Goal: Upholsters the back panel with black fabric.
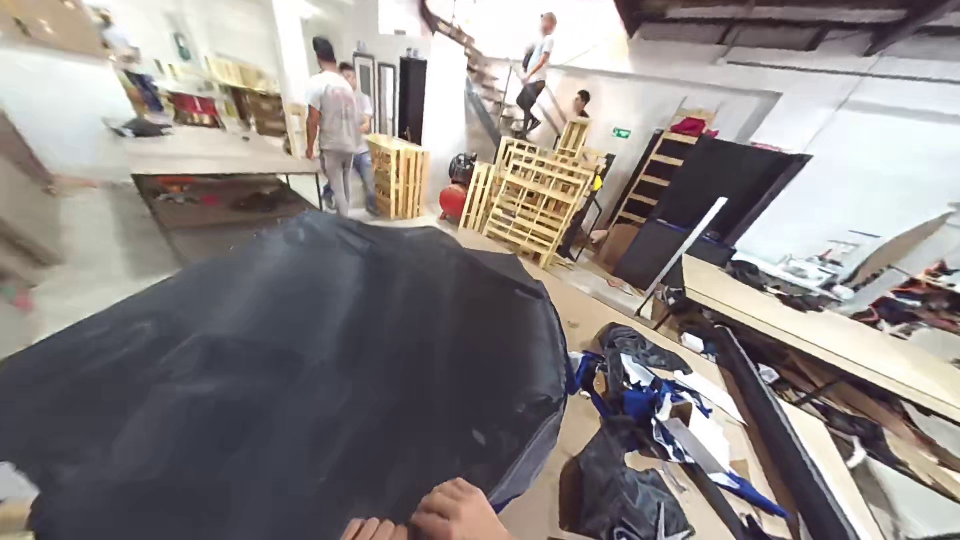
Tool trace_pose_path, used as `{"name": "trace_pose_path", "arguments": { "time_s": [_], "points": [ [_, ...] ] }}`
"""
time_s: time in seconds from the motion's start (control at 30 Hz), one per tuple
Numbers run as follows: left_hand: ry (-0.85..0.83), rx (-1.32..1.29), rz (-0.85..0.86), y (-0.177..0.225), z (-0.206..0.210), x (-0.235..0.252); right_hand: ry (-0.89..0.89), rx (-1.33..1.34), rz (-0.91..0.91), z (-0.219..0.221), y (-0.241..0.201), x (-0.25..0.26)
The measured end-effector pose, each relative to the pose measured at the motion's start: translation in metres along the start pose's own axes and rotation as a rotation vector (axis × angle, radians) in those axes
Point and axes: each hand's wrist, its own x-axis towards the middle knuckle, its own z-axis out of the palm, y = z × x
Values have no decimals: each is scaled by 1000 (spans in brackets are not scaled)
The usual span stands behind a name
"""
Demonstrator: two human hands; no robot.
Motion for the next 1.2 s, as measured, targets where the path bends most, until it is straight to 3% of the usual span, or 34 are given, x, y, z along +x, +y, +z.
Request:
{"name": "trace_pose_path", "arguments": {
  "time_s": [0.13, 0.3, 0.37, 0.43, 0.67, 1.0, 1.2],
  "points": [
    [92, -112, -79, -2, -10, -8, 6, -12, 65, -8, 0, -6],
    [116, -171, -586, -50, -84, -31, -25, 94, 25, 4, 8, -14],
    [114, -195, -694, -61, -95, -44, -3, 105, 18, 5, 13, -19],
    [71, -213, -657, -60, -88, -55, 15, 114, 10, 8, 15, -22],
    [-79, -27, -247, -13, -41, -56, 23, 118, -20, 3, 17, -21],
    [-3, 121, -111, -10, -17, -51, -15, 81, -22, -7, 18, -26],
    [0, 110, -77, -13, -17, -52, 3, 48, 0, 2, -21, -2]
  ]
}}
